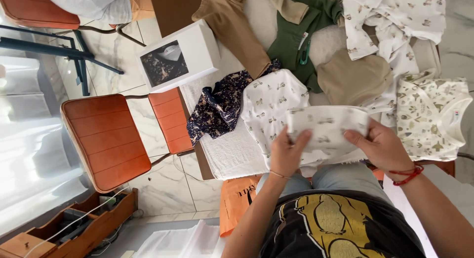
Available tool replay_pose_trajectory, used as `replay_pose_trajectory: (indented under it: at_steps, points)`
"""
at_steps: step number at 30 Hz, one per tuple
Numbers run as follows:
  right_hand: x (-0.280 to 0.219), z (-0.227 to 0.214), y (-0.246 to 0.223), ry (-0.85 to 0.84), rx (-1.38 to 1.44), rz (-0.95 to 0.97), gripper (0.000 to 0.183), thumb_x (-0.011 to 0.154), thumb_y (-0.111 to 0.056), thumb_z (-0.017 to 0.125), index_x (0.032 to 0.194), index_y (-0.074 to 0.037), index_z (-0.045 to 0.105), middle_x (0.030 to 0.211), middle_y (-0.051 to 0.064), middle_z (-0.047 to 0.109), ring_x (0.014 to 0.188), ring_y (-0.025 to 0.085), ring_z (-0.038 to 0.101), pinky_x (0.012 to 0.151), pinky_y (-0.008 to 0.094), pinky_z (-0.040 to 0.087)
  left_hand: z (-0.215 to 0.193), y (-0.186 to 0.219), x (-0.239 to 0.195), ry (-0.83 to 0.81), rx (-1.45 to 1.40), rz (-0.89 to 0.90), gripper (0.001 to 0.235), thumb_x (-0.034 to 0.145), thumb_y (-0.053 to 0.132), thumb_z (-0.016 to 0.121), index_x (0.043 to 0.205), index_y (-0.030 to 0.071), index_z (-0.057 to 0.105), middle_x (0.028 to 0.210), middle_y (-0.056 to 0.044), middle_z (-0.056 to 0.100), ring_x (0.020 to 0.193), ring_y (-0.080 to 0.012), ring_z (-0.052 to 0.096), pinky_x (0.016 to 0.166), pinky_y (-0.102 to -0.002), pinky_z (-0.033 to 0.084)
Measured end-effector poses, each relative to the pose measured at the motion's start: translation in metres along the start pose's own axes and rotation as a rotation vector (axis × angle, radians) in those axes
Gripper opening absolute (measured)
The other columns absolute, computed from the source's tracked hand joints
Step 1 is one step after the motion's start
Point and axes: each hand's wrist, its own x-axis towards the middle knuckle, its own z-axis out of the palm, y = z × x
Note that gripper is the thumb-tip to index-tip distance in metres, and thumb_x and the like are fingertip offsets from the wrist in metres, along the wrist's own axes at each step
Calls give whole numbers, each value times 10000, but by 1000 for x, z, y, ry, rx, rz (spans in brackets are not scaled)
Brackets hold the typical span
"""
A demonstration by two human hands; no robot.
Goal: Folding various baby garments and packing them into a gift box
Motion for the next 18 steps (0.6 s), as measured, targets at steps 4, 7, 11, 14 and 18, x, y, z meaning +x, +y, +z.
replay_pose_trajectory:
  at_steps: [4,7,11,14,18]
  points:
    - [2,10,-17,-79,-37,-95,262,758,-178,609,996,-69,605,844,60,672,772,138,629,721,235,482,-28,-20,0,156,-25,-27,306,797,348,568,669,130,394,533,53,342,460,-67,296,390,-190,266]
    - [3,25,-6,-44,75,-422,228,775,-194,600,954,-54,593,811,33,641,730,99,595,649,189,471,-46,-27,-14,260,-7,152,341,827,345,525,635,132,343,547,60,257,500,-54,227,424,-181,220]
    - [20,55,30,-114,-128,-467,339,778,-294,572,1036,-102,465,776,47,629,760,205,609,676,297,480,-47,-95,-29,354,416,256,212,818,290,590,745,135,465,521,32,432,522,-127,399,546,-259,324]
    - [42,85,87,-49,-431,-376,483,739,-323,610,1134,-149,392,724,73,628,751,314,603,716,442,465,-38,-125,-45,371,635,-15,351,745,393,631,989,172,511,587,24,567,666,-191,558,740,-376,374]
    - [49,83,79,107,-713,-581,683,566,-272,705,1162,-139,398,759,59,568,723,305,607,664,405,498,-40,-93,-48,438,753,-172,614,661,305,709,1195,237,413,759,59,617,720,-131,558,796,-362,345]
